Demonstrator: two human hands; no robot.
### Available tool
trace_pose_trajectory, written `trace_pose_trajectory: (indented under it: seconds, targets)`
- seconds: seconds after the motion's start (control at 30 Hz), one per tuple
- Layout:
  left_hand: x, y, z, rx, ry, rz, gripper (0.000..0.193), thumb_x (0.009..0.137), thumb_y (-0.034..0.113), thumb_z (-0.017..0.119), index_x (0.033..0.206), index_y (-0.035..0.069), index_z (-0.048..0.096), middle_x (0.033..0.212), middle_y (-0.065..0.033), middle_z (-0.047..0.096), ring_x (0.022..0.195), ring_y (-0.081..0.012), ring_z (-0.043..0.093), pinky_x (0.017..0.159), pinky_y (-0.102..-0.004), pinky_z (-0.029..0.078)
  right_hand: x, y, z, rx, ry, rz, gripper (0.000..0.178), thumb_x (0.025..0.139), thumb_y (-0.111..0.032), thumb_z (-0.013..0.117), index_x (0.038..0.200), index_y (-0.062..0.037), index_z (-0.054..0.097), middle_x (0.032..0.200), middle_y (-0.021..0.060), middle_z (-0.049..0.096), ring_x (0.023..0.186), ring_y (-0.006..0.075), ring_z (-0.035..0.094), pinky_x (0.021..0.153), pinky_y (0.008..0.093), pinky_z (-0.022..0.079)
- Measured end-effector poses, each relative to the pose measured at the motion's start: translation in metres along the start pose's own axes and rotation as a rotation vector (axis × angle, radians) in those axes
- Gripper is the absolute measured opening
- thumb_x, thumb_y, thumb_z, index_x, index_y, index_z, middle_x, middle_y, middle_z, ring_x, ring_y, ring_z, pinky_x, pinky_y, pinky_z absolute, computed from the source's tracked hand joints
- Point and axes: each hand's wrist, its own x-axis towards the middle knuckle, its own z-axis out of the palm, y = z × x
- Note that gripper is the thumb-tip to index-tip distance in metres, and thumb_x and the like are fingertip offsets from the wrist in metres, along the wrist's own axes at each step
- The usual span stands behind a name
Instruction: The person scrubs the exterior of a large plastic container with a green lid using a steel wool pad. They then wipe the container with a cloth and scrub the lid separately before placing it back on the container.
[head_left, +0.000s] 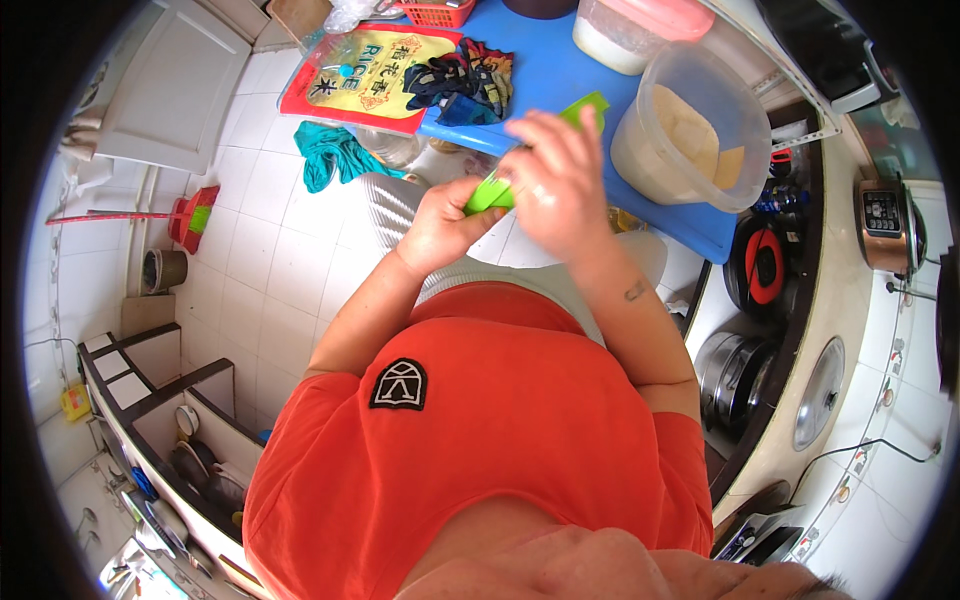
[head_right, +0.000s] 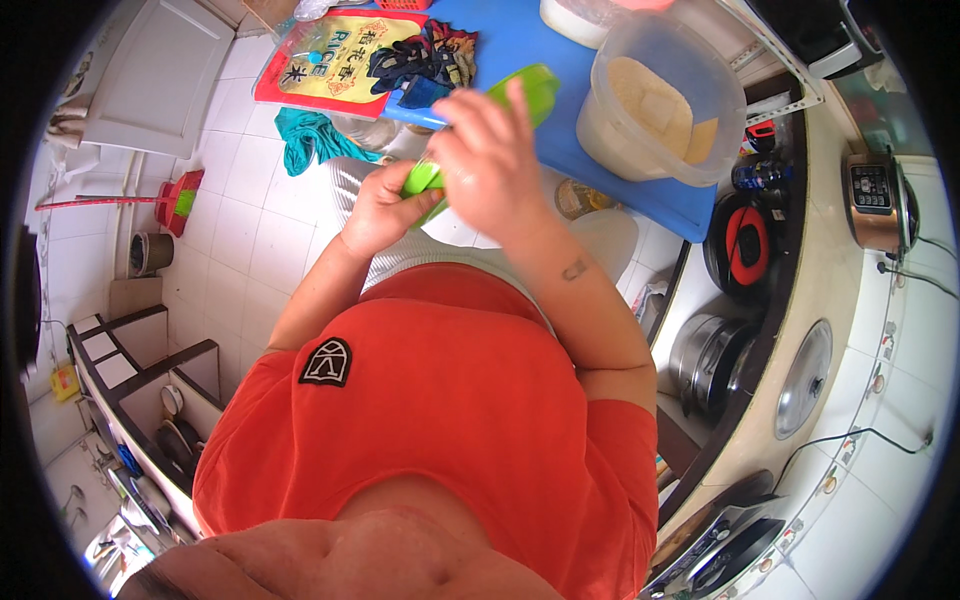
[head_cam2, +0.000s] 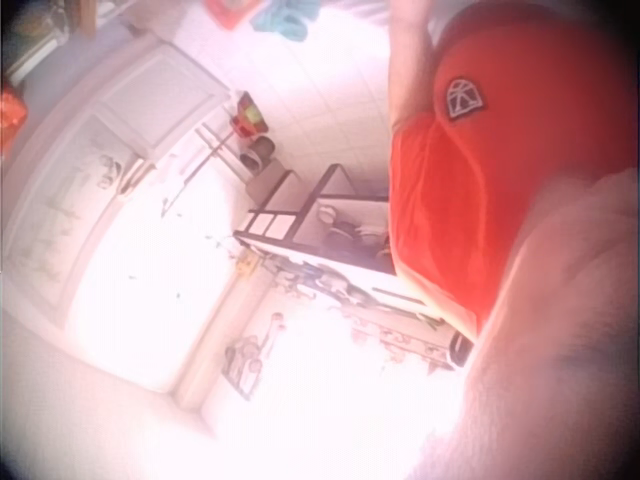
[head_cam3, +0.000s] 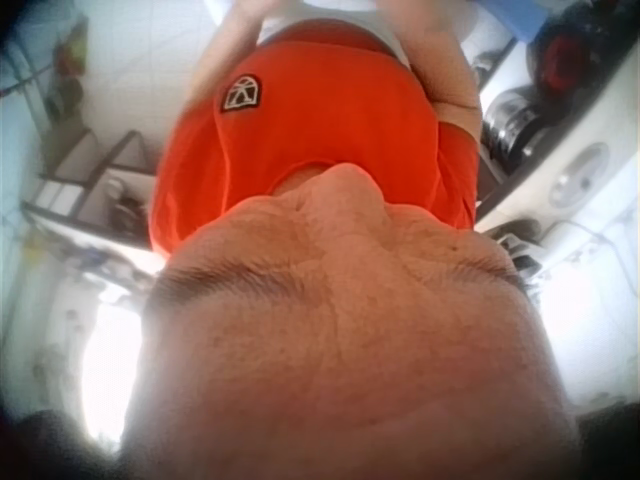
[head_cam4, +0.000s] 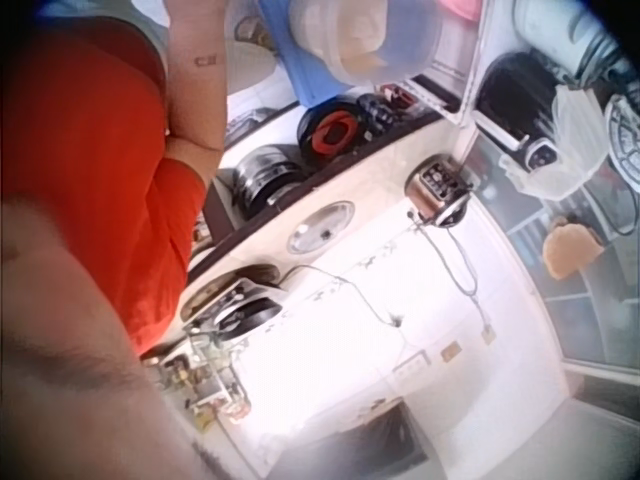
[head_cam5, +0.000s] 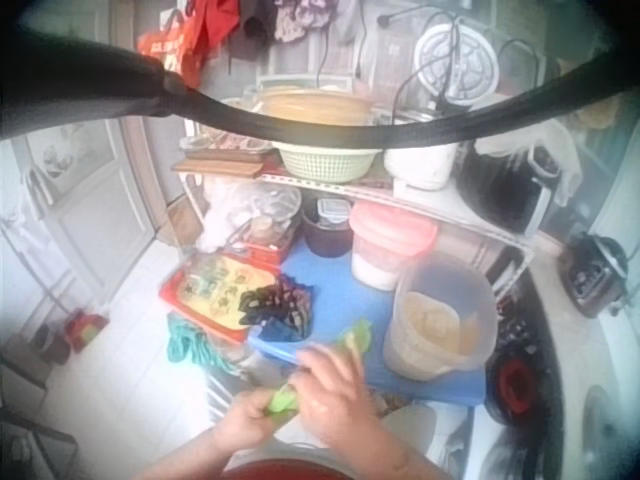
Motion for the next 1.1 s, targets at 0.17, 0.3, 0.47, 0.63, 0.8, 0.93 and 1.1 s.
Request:
trace_pose_trajectory:
  seconds: [0.17,0.3,0.47,0.63,0.8,0.93,1.1]
  targets:
    - [0.001,0.004,0.001,0.001,0.048,0.031,0.013,0.086,0.003,0.073,0.099,0.002,0.069,0.079,-0.0022,0.066,0.073,-0.0096,0.059,0.065,-0.0265,0.048,0.011,0.016,-0.006,0.015,0.095,0.051,0.006,0.077,-0.012,0.073,0.081,-0.0119,0.068,0.115,0.0045,0.065,0.111,0.0285,0.06,0.112,0.0591,0.028]
    - [-0.002,0.003,0.0,-0.013,-0.032,-0.01,0.014,0.086,0.002,0.073,0.1,0.002,0.07,0.085,-0.0018,0.065,0.078,-0.0077,0.058,0.068,-0.0267,0.048,0.011,0.057,-0.014,0.094,0.158,0.197,0.008,0.076,-0.01,0.074,0.082,-0.0107,0.068,0.113,0.0059,0.064,0.112,0.0286,0.058,0.111,0.0598,0.029]
    - [-0.006,-0.002,-0.003,0.015,0.007,-0.037,0.017,0.087,0.002,0.072,0.104,0.002,0.069,0.085,-0.0028,0.065,0.079,-0.0078,0.059,0.07,-0.0271,0.05,0.005,0.006,-0.005,0.045,0.007,0.08,0.006,0.078,-0.008,0.07,0.083,-0.0088,0.067,0.119,0.01,0.063,0.114,0.0322,0.058,0.11,0.061,0.031]
    - [0.002,-0.003,-0.005,-0.007,-0.085,0.01,0.017,0.089,0.004,0.071,0.106,0.002,0.069,0.088,-0.0043,0.068,0.083,-0.0089,0.061,0.076,-0.0283,0.051,0.017,0.038,-0.021,0.063,0.102,0.199,0.003,0.082,-0.004,0.067,0.084,-0.0056,0.067,0.124,0.0132,0.062,0.114,0.0349,0.059,0.108,0.0562,0.036]
    - [-0.003,-0.003,-0.011,-0.027,-0.078,0.156,0.014,0.087,0.004,0.072,0.101,0.002,0.069,0.087,-0.0072,0.068,0.083,-0.0149,0.065,0.074,-0.0309,0.051,0.017,0.07,-0.036,0.611,-0.062,0.358,0.008,0.087,0.004,0.057,0.093,-0.0014,0.058,0.114,0.0149,0.064,0.107,0.0302,0.061,0.11,0.0439,0.039]
    - [0.003,-0.007,-0.011,-0.063,-0.144,0.183,0.016,0.086,0.004,0.073,0.101,0.002,0.068,0.088,-0.009,0.066,0.083,-0.0176,0.065,0.074,-0.0326,0.05,0.024,0.071,-0.052,0.477,-0.126,0.214,0.006,0.086,0.002,0.058,0.09,-0.0017,0.057,0.097,0.0118,0.061,0.095,0.0292,0.06,0.112,0.049,0.036]
    - [0.014,0.002,-0.001,-0.013,-0.139,0.197,0.017,0.087,0.004,0.072,0.103,0.002,0.067,0.09,-0.0096,0.066,0.085,-0.0189,0.065,0.075,-0.0334,0.05,0.035,0.037,-0.051,0.345,-0.174,0.07,0.006,0.086,-0.005,0.061,0.089,-0.002,0.057,0.092,0.0125,0.058,0.091,0.0338,0.057,0.111,0.0536,0.036]
